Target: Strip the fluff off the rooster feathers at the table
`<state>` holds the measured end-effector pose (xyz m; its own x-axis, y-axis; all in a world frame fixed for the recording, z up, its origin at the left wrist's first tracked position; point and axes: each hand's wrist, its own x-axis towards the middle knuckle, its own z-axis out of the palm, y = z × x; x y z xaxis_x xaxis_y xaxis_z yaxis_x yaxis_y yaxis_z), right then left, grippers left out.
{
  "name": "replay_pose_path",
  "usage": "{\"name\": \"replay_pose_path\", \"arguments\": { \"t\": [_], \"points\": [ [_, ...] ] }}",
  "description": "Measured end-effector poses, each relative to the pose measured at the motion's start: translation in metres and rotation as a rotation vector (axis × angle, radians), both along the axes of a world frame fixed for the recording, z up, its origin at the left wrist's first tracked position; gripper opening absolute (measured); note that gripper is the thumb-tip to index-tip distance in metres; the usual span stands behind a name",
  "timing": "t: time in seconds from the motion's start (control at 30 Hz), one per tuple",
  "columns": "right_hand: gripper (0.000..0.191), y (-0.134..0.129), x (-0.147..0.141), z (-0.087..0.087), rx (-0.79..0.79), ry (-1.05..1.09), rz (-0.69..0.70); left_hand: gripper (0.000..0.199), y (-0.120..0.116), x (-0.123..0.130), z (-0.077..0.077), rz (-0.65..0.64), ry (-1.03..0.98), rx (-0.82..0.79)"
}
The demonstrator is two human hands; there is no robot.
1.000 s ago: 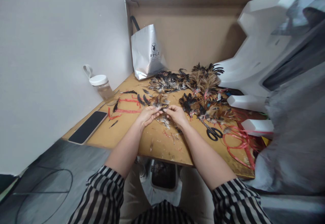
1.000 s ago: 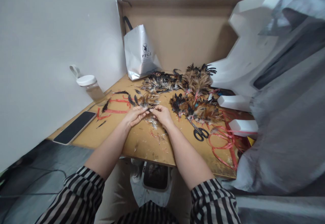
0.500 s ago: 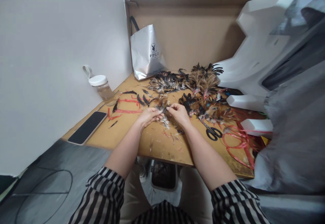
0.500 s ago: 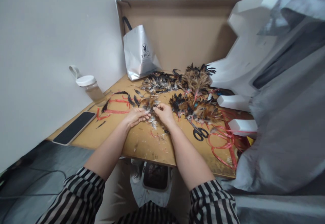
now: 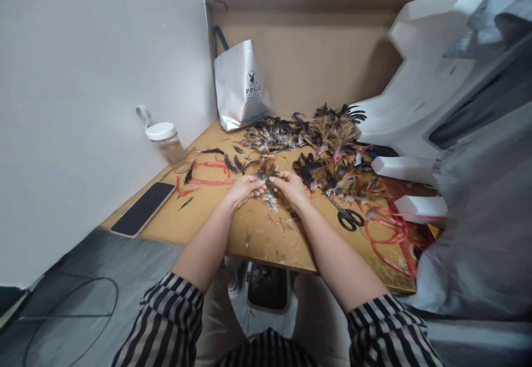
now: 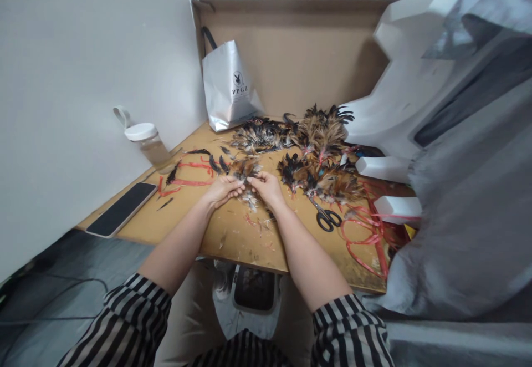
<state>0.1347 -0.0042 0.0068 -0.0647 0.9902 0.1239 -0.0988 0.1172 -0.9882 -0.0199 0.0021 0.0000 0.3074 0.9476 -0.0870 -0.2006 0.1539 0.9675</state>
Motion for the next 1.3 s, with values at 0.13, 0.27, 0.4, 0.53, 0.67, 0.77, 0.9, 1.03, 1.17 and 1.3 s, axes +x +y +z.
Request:
{"name": "replay_pose_path", "arguments": {
  "t": [0.13, 0.27, 0.4, 0.53, 0.67, 0.77, 0.9, 1.03, 1.17, 1.3],
  "points": [
    [0.028, 0.0, -0.003, -0.004, -0.007, 0.017, 0.03, 0.019, 0.0, 0.0, -0.001, -0.013, -0.008, 0.007],
    [0.026, 0.0, -0.006, -0.006, 0.031, 0.013, 0.007, 0.021, -0.001, 0.002, -0.002, -0.044, 0.03, 0.007],
    [0.023, -0.001, -0.007, -0.005, 0.076, 0.015, -0.023, 0.023, -0.001, 0.003, -0.002, -0.053, 0.046, 0.022],
    [0.021, -0.003, -0.009, -0.004, 0.102, 0.009, -0.027, 0.023, 0.0, 0.002, -0.004, -0.053, 0.063, 0.053],
    [0.023, -0.003, -0.01, -0.004, 0.083, -0.025, -0.031, 0.024, 0.001, 0.001, -0.006, -0.044, 0.111, 0.093],
    [0.024, -0.002, -0.006, -0.002, 0.069, -0.092, -0.056, 0.023, 0.003, -0.001, -0.004, 0.013, 0.089, 0.098],
    [0.022, -0.004, 0.006, 0.002, 0.113, -0.365, 0.048, 0.02, 0.006, -0.005, -0.002, 0.151, -0.006, 0.078],
    [0.016, -0.009, 0.016, 0.007, 0.223, -0.705, 0.235, 0.02, 0.009, -0.008, -0.003, 0.211, -0.054, 0.044],
    [0.016, -0.014, 0.017, 0.011, 0.267, -0.967, 0.27, 0.02, 0.01, -0.009, -0.005, 0.221, -0.072, 0.045],
    [0.012, -0.018, 0.011, 0.01, 0.291, -1.167, 0.302, 0.02, 0.01, -0.009, -0.005, 0.222, -0.07, 0.049]
  ]
}}
